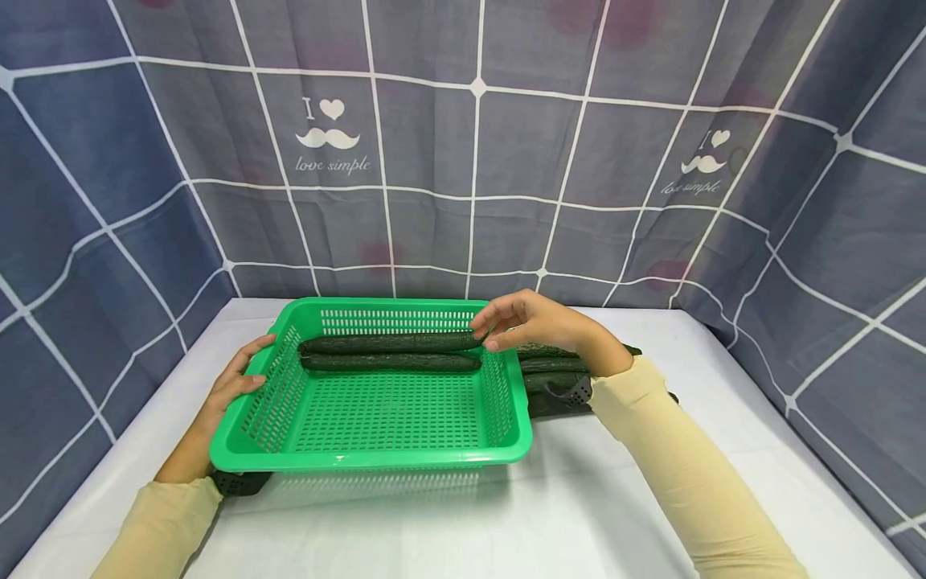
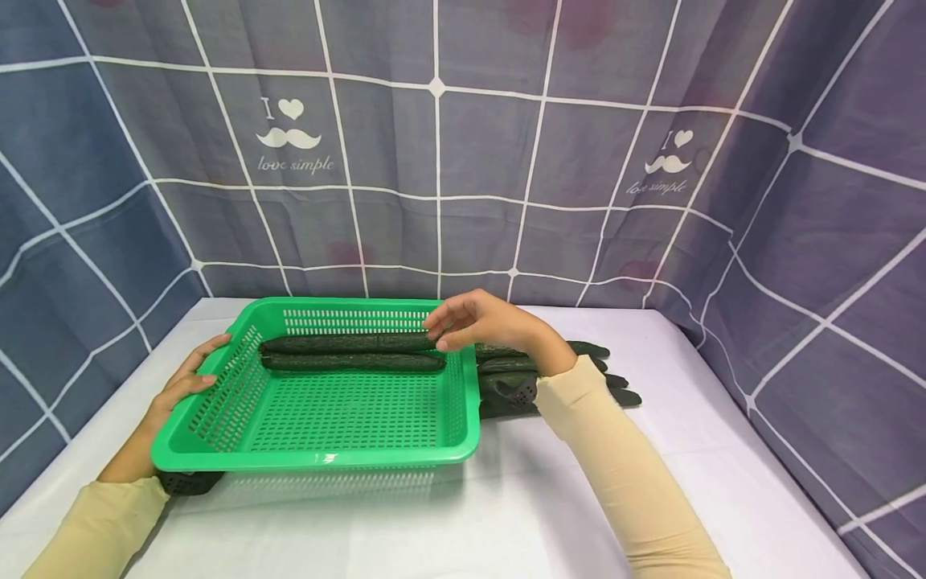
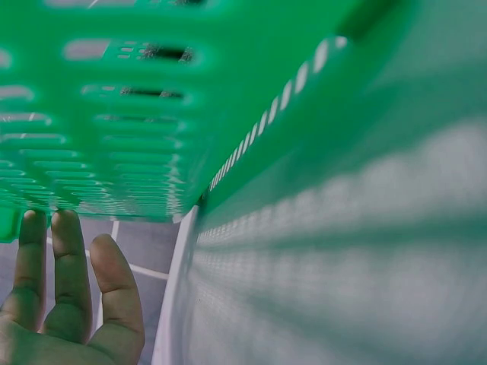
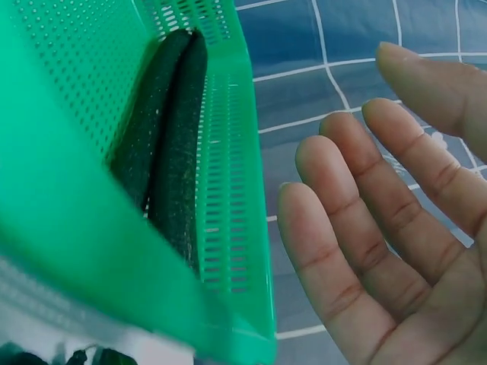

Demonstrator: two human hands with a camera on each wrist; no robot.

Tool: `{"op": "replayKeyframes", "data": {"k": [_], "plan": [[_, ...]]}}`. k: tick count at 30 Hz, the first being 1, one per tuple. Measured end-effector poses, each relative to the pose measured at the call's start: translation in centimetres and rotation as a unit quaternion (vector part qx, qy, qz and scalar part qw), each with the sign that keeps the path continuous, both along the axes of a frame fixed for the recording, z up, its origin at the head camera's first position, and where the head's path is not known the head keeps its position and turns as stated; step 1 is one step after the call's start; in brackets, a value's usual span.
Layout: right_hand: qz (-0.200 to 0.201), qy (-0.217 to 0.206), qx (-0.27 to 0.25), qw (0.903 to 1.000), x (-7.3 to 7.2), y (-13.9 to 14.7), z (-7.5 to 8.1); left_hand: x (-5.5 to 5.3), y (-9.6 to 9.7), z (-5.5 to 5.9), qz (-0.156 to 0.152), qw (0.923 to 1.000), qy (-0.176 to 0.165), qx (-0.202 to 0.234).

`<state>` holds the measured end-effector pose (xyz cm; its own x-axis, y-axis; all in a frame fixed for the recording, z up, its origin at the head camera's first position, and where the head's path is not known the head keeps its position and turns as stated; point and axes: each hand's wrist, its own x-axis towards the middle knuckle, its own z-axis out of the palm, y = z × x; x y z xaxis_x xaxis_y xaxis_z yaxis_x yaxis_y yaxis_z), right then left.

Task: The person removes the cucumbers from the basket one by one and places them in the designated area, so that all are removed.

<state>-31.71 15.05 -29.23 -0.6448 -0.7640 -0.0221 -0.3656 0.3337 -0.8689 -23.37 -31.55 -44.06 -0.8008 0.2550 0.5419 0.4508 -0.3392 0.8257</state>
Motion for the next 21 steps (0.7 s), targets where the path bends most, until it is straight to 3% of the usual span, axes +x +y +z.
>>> {"op": "replayKeyframes", "data": {"k": [6, 12, 21], "plan": [[-0.003, -0.013, 0.004, 0.9999, -1.1, -1.7, -0.1, 0.0, 0.0, 0.0, 0.014, 0.9999, 0.0, -0.007], [-0.026, -0.013, 0.002, 0.9996, -2.0, -3.5, -0.6, 0.0, 0.2, -0.1, 0.068, 0.9971, -0.001, -0.036], [-0.074, -0.004, -0.015, 0.9971, -2.8, -5.8, -1.8, 0.1, 0.2, 0.0, 0.054, 0.9983, -0.004, -0.023]]}}
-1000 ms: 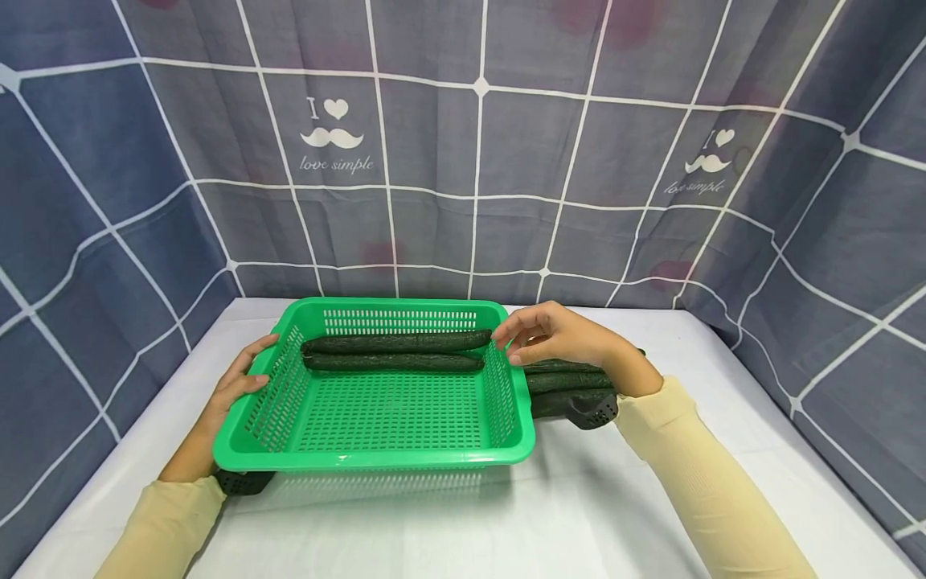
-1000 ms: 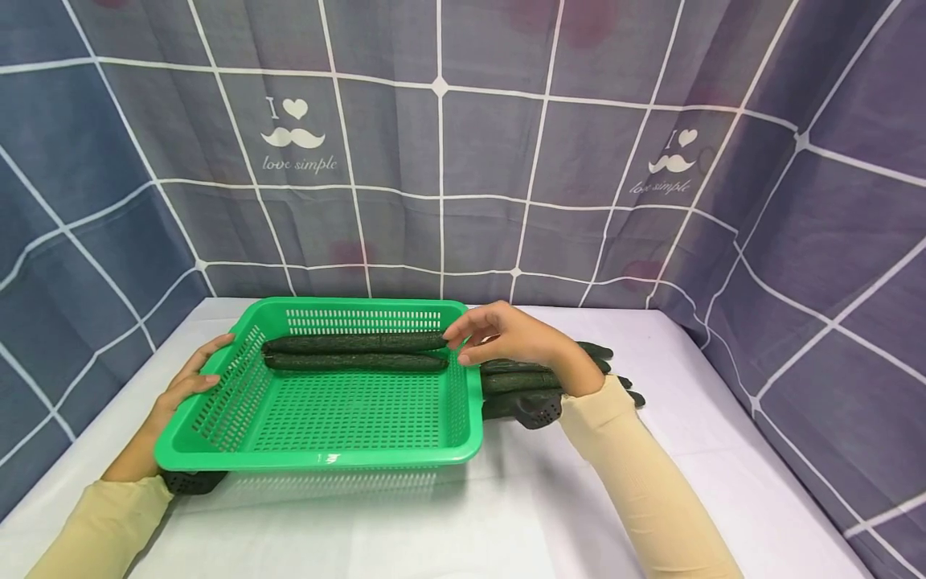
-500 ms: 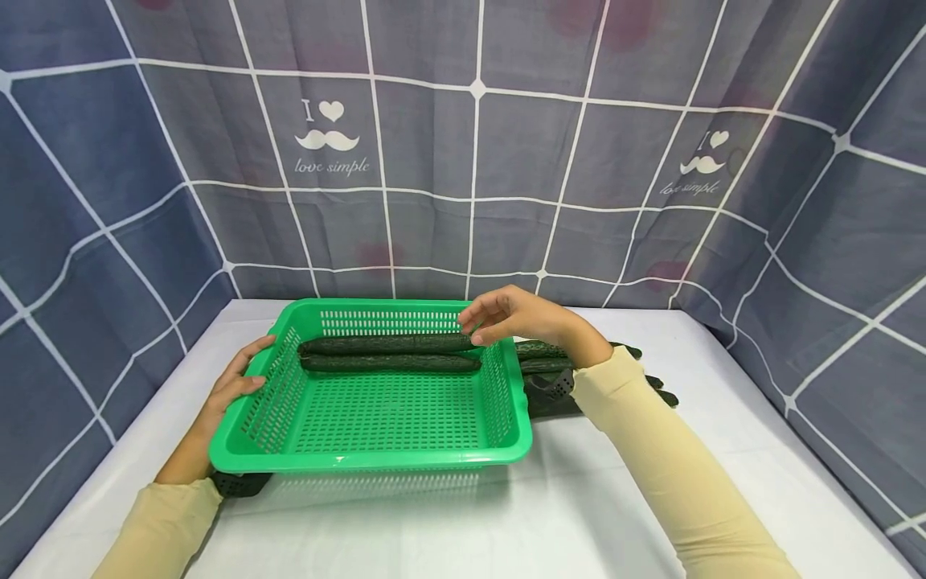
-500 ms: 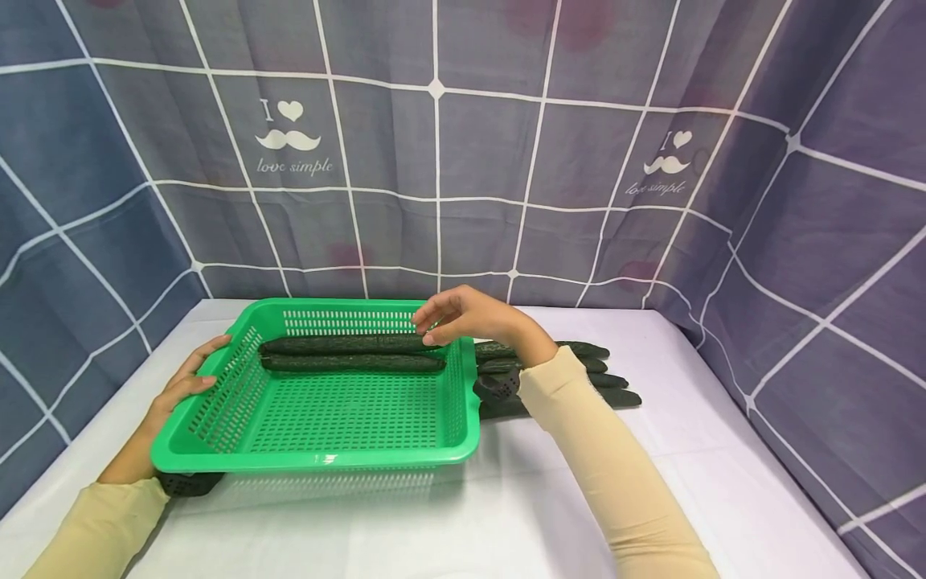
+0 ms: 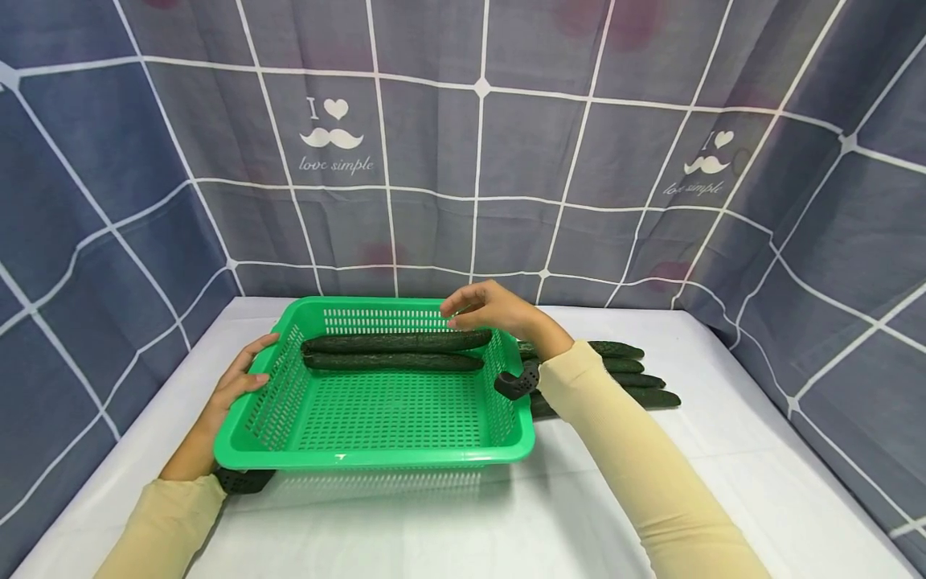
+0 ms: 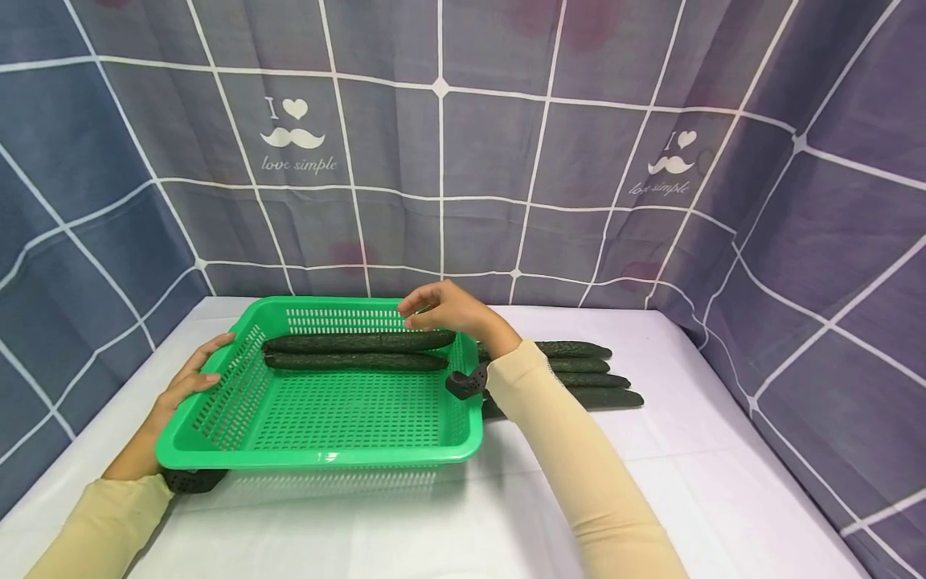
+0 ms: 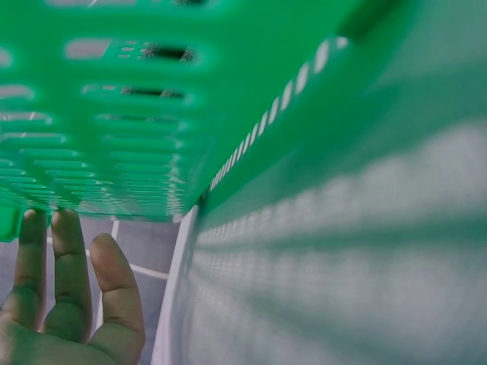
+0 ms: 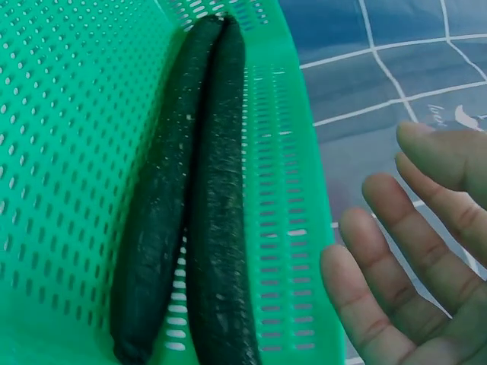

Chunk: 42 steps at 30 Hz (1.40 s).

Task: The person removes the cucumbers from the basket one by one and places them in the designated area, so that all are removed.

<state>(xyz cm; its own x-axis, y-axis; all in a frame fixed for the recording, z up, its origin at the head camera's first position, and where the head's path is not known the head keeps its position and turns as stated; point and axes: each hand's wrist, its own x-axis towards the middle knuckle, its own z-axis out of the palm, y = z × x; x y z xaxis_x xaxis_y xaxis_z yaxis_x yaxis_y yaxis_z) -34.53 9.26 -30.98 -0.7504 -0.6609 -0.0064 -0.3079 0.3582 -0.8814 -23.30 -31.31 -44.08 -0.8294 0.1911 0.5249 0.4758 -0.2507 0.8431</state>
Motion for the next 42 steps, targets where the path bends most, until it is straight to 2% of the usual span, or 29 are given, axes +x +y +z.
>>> {"op": "replayKeyframes", "data": {"k": [7, 10, 14, 20, 23, 27, 28, 35, 38, 42], "plan": [[-0.011, 0.029, 0.024, 0.9992, -0.6, -1.8, -1.3, 0.2, -0.1, 0.0, -0.016, 0.9996, -0.014, 0.018], [-0.014, 0.037, 0.035, 0.9986, -0.9, -2.5, -1.9, 0.2, -0.2, 0.0, 0.008, 0.9999, -0.011, -0.001], [-0.02, 0.043, 0.046, 0.9978, -1.2, -3.3, -2.2, 0.0, -0.2, 0.0, 0.034, 0.9989, 0.011, -0.031], [-0.025, 0.062, 0.073, 0.995, -1.4, -4.3, -2.5, -0.1, -0.2, 0.2, -0.027, 0.9995, 0.008, 0.015], [-0.027, 0.071, 0.088, 0.9932, -1.4, -4.7, -2.7, 0.0, -0.2, 0.2, -0.041, 0.9988, -0.001, 0.025], [-0.032, 0.076, 0.108, 0.9907, -1.4, -5.4, -2.7, 0.0, -0.2, 0.1, -0.04, 0.9988, -0.006, 0.026], [-0.033, 0.077, 0.115, 0.9899, -1.4, -5.6, -2.7, 0.0, -0.2, 0.1, -0.039, 0.9989, -0.004, 0.025], [-0.049, 0.093, 0.161, 0.9813, -1.5, -6.9, -3.2, -0.2, -0.2, 0.1, 0.04, 0.9981, 0.026, -0.039], [-0.057, 0.107, 0.182, 0.9759, -1.4, -7.4, -3.5, -0.2, -0.2, 0.2, 0.039, 0.9984, 0.019, -0.036], [-0.047, 0.146, 0.224, 0.9626, -1.0, -8.1, -3.9, -0.1, -0.2, 0.2, 0.022, 0.9995, 0.006, -0.02]]}}
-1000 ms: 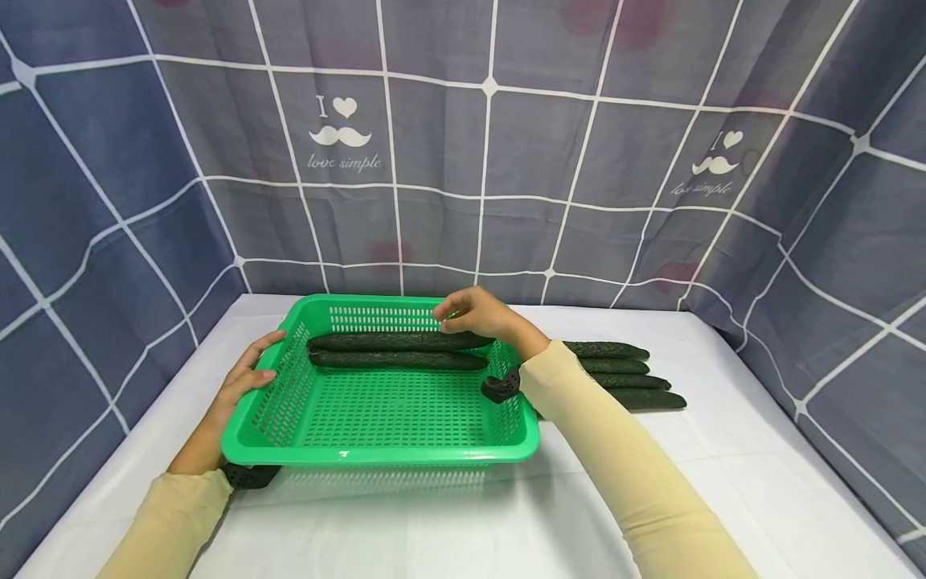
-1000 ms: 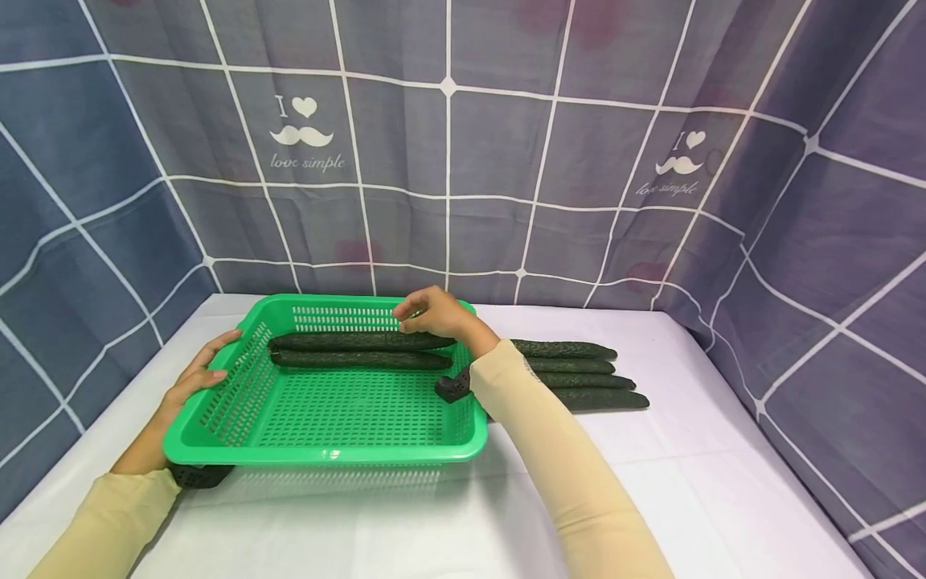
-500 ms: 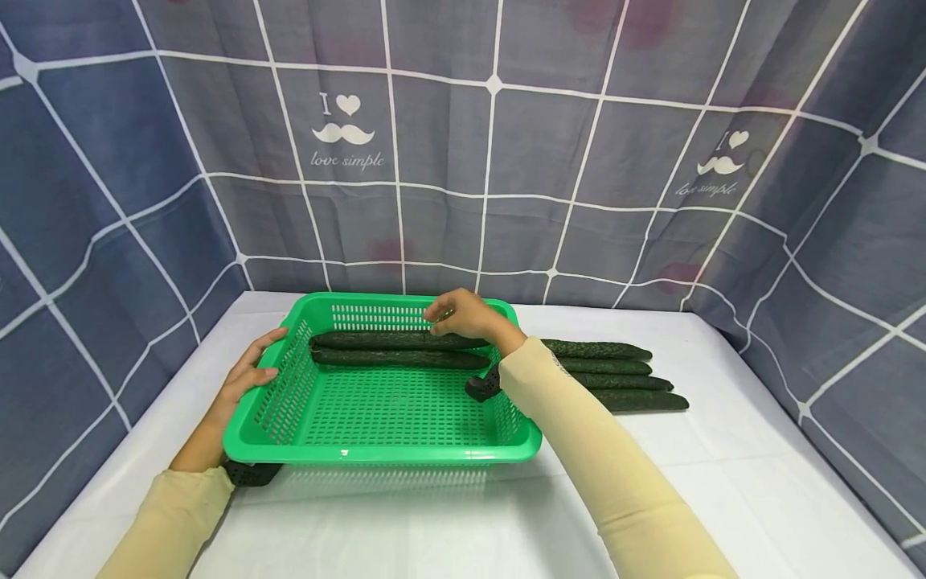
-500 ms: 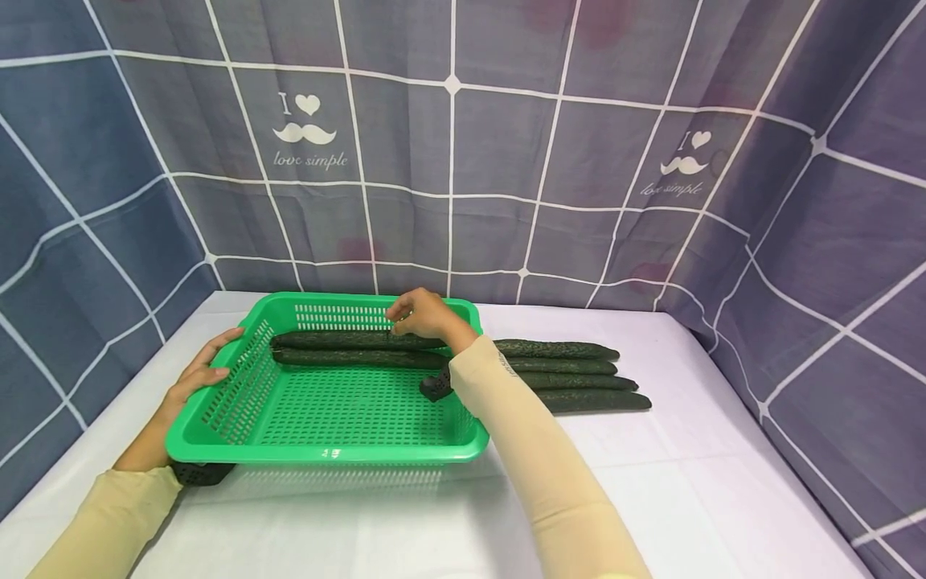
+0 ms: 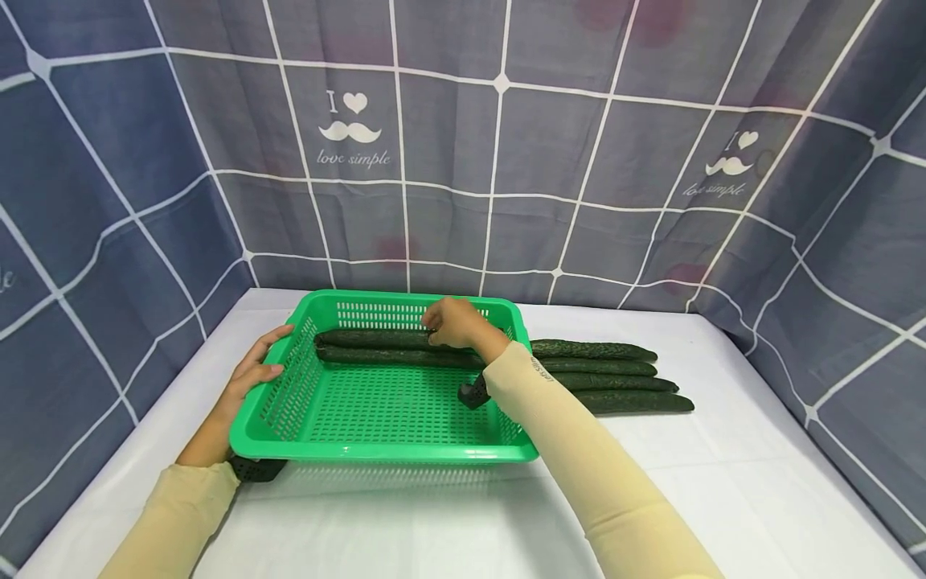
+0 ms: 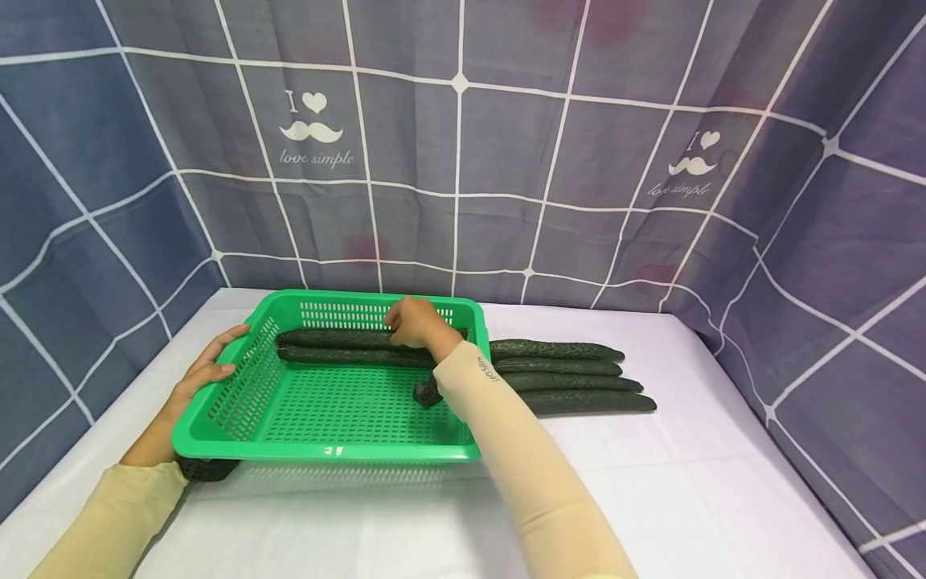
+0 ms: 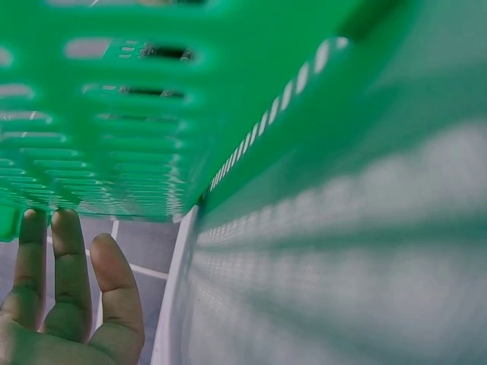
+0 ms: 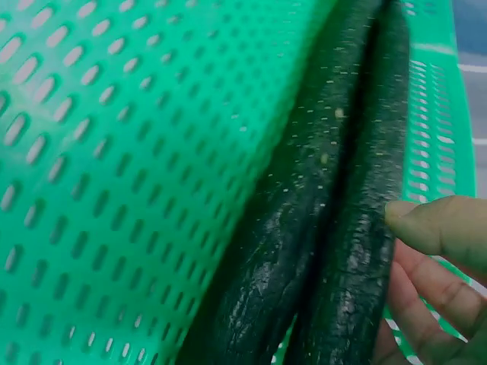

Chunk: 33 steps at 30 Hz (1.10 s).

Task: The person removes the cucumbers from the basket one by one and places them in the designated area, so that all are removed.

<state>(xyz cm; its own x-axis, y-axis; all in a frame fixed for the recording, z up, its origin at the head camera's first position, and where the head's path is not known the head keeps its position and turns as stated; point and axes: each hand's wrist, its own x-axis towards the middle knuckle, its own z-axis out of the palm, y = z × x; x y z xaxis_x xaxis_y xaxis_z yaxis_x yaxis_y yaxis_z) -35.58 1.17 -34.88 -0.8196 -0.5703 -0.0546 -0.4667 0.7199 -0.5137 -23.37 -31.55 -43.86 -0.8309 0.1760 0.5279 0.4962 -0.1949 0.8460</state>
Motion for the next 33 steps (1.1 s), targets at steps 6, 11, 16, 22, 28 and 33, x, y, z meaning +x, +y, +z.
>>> {"op": "replayKeyframes", "data": {"k": [6, 11, 16, 22, 28, 33], "plan": [[0.001, 0.023, 0.025, 0.9994, 0.6, -0.7, -0.5, 0.2, 0.1, 0.1, 0.03, 0.9993, -0.016, -0.012], [-0.006, 0.04, 0.043, 0.9982, 1.1, -1.1, -0.7, 0.3, 0.1, 0.1, 0.018, 0.9992, -0.034, 0.01], [-0.005, 0.063, 0.059, 0.9962, 1.5, -1.3, -1.0, 0.3, 0.1, 0.1, -0.011, 0.999, -0.033, 0.029], [-0.002, 0.086, 0.053, 0.9949, 1.6, -1.1, -1.2, 0.2, 0.1, -0.1, -0.007, 0.9994, -0.025, 0.023], [0.012, 0.105, 0.029, 0.994, 1.4, -0.8, -1.2, 0.2, 0.1, -0.1, -0.008, 0.9996, -0.019, 0.019], [0.011, 0.1, -0.016, 0.9948, 1.1, -0.6, -1.1, 0.1, 0.1, -0.2, 0.008, 0.9998, -0.019, 0.005]]}}
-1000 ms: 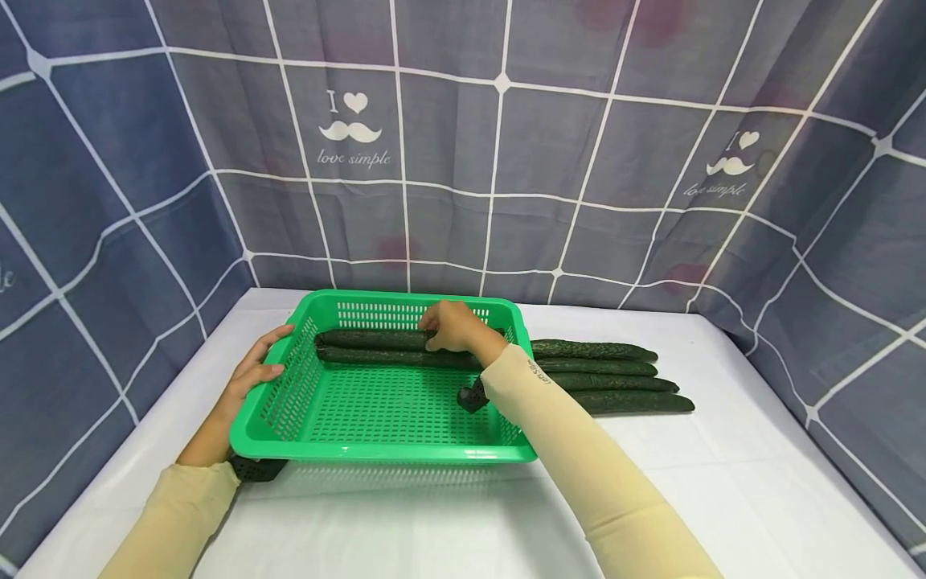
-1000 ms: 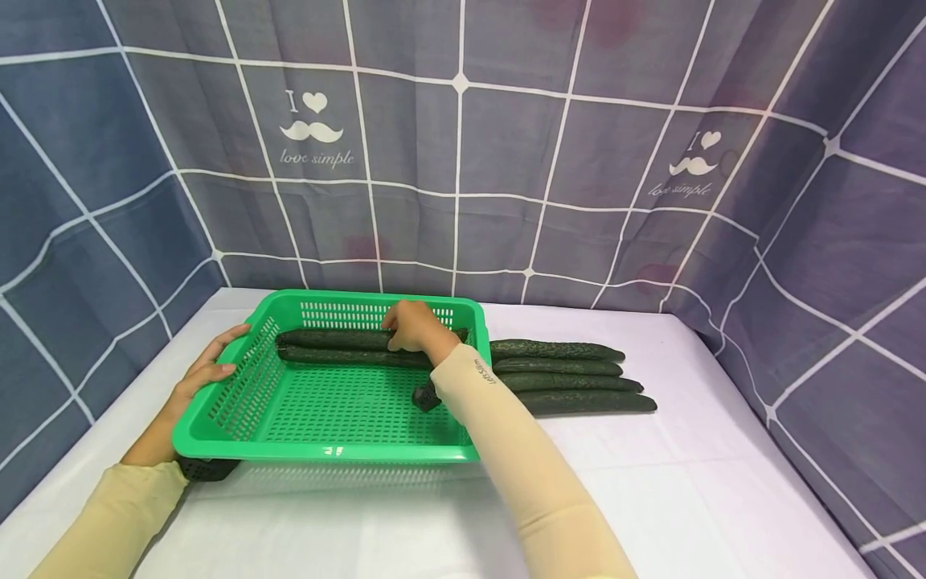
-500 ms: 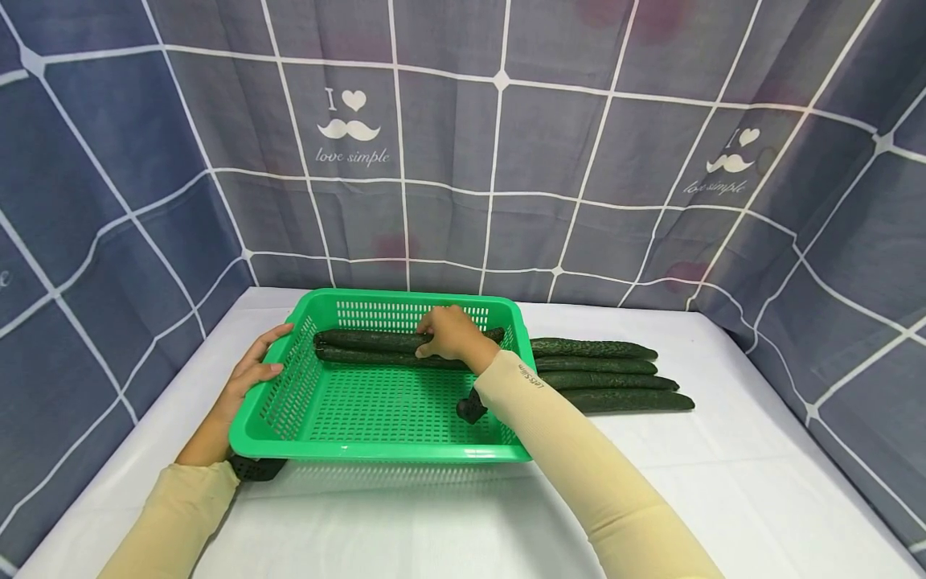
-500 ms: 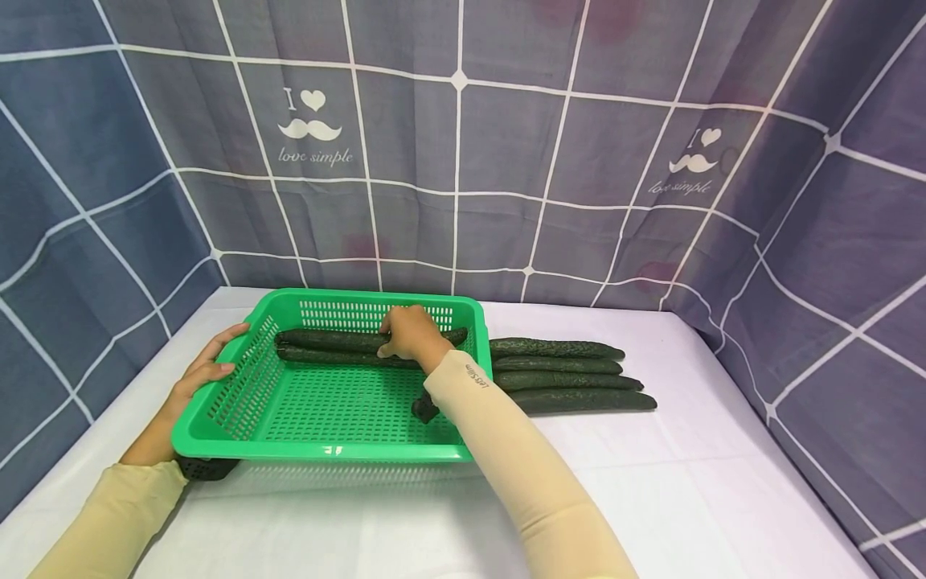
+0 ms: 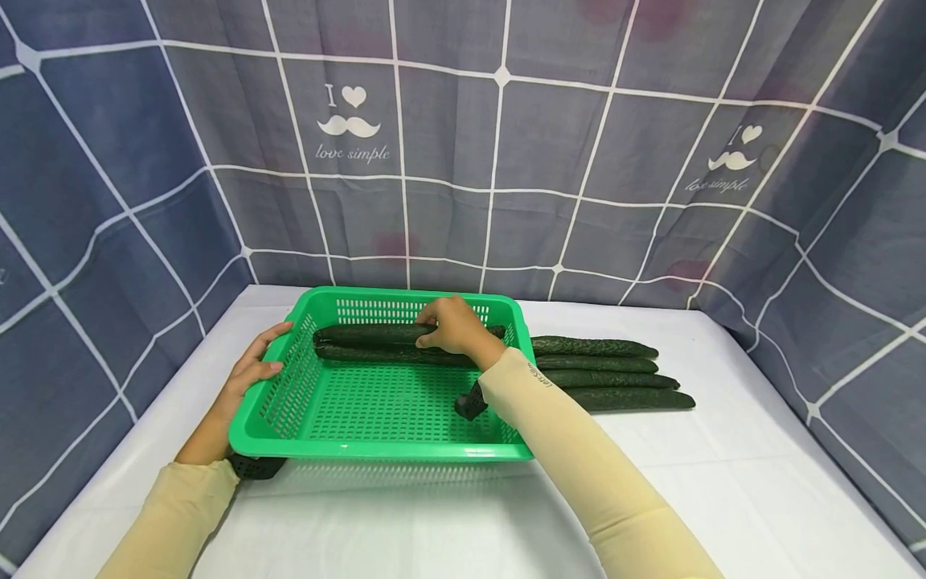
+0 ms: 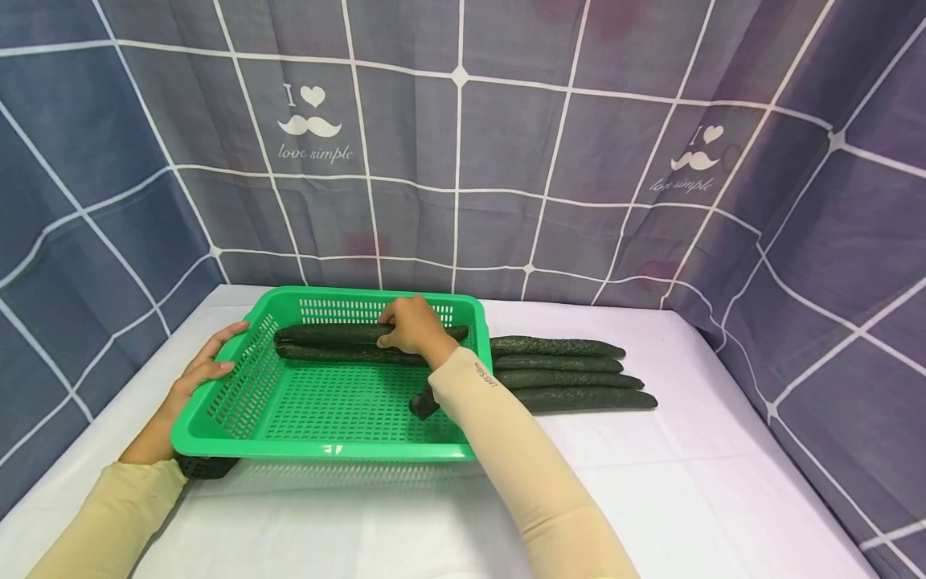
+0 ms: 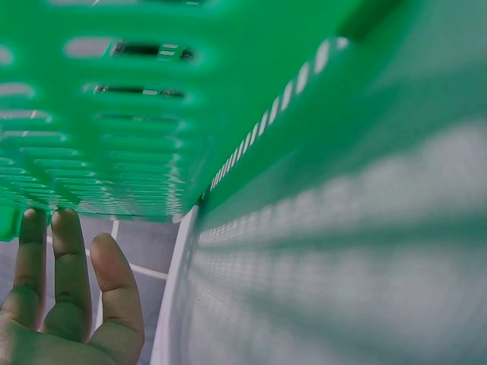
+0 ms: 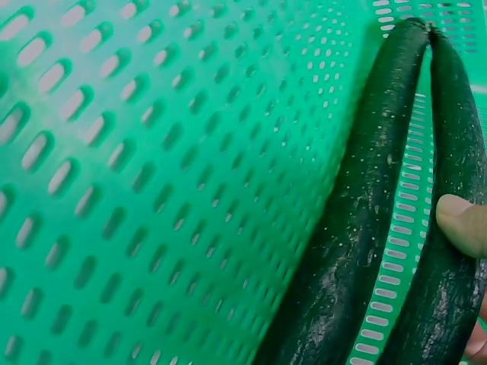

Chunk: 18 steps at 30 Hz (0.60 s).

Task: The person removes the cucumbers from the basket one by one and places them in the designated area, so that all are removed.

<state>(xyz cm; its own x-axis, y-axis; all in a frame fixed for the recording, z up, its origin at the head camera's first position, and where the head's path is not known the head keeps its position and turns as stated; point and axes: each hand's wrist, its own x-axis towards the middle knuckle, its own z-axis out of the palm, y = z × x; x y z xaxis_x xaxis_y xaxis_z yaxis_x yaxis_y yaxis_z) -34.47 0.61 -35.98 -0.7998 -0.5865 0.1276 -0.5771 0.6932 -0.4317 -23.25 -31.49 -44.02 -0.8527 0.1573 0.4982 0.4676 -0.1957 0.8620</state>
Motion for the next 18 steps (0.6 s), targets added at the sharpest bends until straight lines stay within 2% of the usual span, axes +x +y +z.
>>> {"op": "replayKeyframes", "data": {"k": [4, 6, 11, 14, 18], "plan": [[0.013, 0.006, -0.028, 0.9995, -0.34, 0.24, 0.07, -0.09, -0.04, 0.0, 0.012, 0.9998, 0.004, -0.012], [0.019, 0.008, -0.039, 0.999, -0.5, 0.33, 0.14, -0.08, -0.09, 0.0, 0.007, 1.0, 0.002, -0.006], [0.022, 0.01, -0.061, 0.9978, -0.65, 0.58, 0.52, -0.26, -0.19, 0.07, -0.004, 0.9997, 0.021, -0.009], [0.016, 0.008, -0.068, 0.9975, -0.52, 0.69, 0.73, -0.38, -0.2, 0.03, 0.009, 0.9994, 0.025, -0.023], [0.004, 0.008, -0.07, 0.9975, -0.21, 0.69, 0.95, -0.27, -0.16, -0.03, 0.044, 0.9977, 0.014, -0.05]]}}
